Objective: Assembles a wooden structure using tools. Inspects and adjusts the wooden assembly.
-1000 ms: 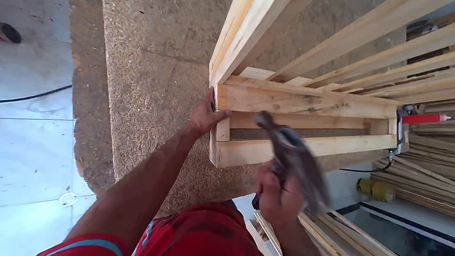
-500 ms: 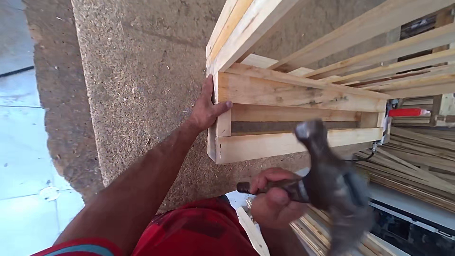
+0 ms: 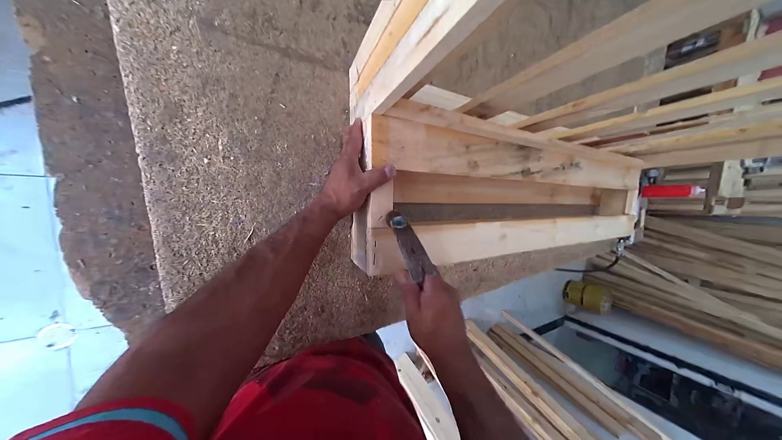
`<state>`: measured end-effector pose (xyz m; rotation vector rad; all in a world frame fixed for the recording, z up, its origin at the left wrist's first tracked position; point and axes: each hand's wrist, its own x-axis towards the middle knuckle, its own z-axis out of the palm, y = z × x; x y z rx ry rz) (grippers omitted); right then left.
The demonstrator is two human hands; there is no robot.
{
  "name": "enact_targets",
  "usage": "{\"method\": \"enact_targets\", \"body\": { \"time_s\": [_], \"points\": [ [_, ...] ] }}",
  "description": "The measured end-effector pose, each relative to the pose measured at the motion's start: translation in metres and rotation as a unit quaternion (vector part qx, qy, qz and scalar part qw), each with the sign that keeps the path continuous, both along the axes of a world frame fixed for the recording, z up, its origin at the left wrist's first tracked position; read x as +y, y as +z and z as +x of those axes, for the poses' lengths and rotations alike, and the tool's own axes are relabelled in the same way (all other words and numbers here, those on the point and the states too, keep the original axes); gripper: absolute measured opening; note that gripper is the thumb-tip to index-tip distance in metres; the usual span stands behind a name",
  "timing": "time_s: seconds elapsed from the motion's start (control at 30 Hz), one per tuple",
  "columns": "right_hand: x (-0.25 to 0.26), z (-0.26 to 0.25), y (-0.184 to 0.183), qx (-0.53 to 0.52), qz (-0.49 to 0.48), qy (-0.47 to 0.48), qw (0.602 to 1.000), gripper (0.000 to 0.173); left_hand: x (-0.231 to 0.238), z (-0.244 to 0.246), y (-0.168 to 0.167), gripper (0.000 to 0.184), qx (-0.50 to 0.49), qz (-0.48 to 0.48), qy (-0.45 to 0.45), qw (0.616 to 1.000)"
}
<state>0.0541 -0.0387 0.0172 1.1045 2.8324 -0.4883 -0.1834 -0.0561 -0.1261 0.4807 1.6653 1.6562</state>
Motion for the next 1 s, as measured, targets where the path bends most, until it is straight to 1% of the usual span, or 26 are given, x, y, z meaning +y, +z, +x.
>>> {"method": "enact_targets", "body": {
  "time_s": [0.03,0.07,0.1,0.13,0.17,0.23,0.27,0.3,0.33,0.37,0.43,0.47,0.5,0.53,0.57,0.6,0.63,0.67,0.7,0.77,0.8,0.87,0.9,0.93,0.97,1.0],
  "points": [
    [0.003,-0.006,0.013,0.069,0.027,0.019,0.997,0.046,0.003,-0.006,-0.001,0.121,0.002,0.002,0.006,1.0],
    [-0.001,-0.004,0.025,0.158,0.018,0.022,0.987,0.044,0.002,-0.007,-0.002,0.121,0.001,0.001,0.007,1.0],
    [-0.006,0.0,0.031,0.237,-0.014,0.015,0.971,0.042,0.0,-0.001,-0.002,0.121,-0.007,-0.002,0.001,1.0],
    [-0.009,0.001,0.024,0.276,-0.041,0.009,0.96,0.042,-0.001,0.001,-0.001,0.121,-0.009,-0.001,0.001,1.0],
    [-0.008,0.005,0.005,0.268,-0.065,0.004,0.961,0.043,0.0,-0.003,-0.001,0.121,-0.003,0.003,0.008,1.0],
    [-0.005,0.013,-0.021,0.086,-0.073,-0.019,0.993,0.047,0.0,-0.005,-0.001,0.122,0.002,0.005,0.007,1.0],
    [-0.004,0.009,-0.015,0.0,-0.063,-0.024,0.998,0.051,-0.001,-0.001,-0.001,0.122,0.0,0.004,0.003,1.0],
    [0.0,0.0,-0.001,-0.031,-0.033,-0.013,0.999,0.054,-0.002,0.001,0.0,0.121,-0.001,0.004,0.0,1.0],
    [0.007,-0.01,0.014,0.011,0.003,0.011,1.0,0.053,0.001,-0.004,0.0,0.121,0.003,0.01,0.005,1.0],
    [0.007,-0.011,0.029,0.102,0.021,0.027,0.994,0.049,0.002,-0.01,-0.001,0.12,0.007,0.013,0.008,1.0],
    [-0.003,-0.004,0.047,0.28,-0.036,0.038,0.958,0.039,-0.003,0.004,-0.002,0.12,-0.006,0.009,0.001,1.0],
    [-0.003,-0.004,0.035,0.316,-0.058,0.044,0.946,0.038,-0.002,0.0,-0.002,0.12,-0.003,0.014,0.006,1.0],
    [-0.004,0.002,0.014,0.296,-0.075,0.04,0.951,0.039,0.0,-0.005,-0.003,0.12,0.002,0.017,0.01,1.0],
    [-0.005,0.009,-0.005,0.207,-0.07,0.028,0.976,0.042,0.0,-0.005,-0.003,0.12,0.002,0.017,0.008,1.0],
    [-0.004,0.005,-0.011,0.097,-0.063,0.01,0.993,0.046,0.0,-0.004,-0.002,0.12,0.001,0.016,0.008,1.0],
    [-0.003,-0.003,-0.002,-0.003,-0.064,-0.003,0.998,0.05,0.001,-0.004,-0.001,0.121,0.0,0.016,0.007,1.0],
    [0.001,-0.012,0.012,-0.034,-0.041,0.005,0.999,0.053,0.0,-0.001,-0.001,0.121,-0.004,0.017,0.004,1.0],
    [0.004,-0.019,0.023,0.012,-0.009,0.028,0.999,0.051,0.002,-0.006,-0.001,0.121,-0.003,0.021,0.01,1.0],
    [0.001,-0.015,0.032,0.099,0.0,0.042,0.994,0.048,0.001,-0.009,-0.002,0.12,-0.002,0.023,0.011,1.0],
    [-0.007,-0.003,0.028,0.238,-0.047,0.048,0.969,0.042,-0.002,0.002,-0.003,0.12,-0.007,0.018,0.006,1.0],
    [-0.007,-0.001,0.008,0.242,-0.066,0.046,0.967,0.04,0.0,-0.004,-0.003,0.12,0.003,0.017,0.012,1.0],
    [-0.01,0.002,-0.018,0.079,-0.066,0.023,0.994,0.043,0.001,-0.008,-0.002,0.119,0.013,0.01,0.009,1.0],
    [-0.013,-0.002,-0.013,-0.012,-0.066,0.013,0.998,0.048,0.0,-0.004,-0.001,0.119,0.009,0.009,0.003,1.0],
    [-0.014,-0.01,0.0,-0.045,-0.056,0.02,0.997,0.051,-0.002,0.002,-0.001,0.118,0.002,0.012,0.001,1.0],
    [-0.011,-0.019,0.011,-0.003,-0.038,0.038,0.999,0.05,-0.001,-0.002,-0.001,0.118,0.004,0.018,0.009,1.0],
    [-0.011,-0.018,0.019,0.084,-0.03,0.053,0.995,0.049,0.0,-0.01,-0.002,0.118,0.01,0.023,0.012,1.0]
  ]
}}
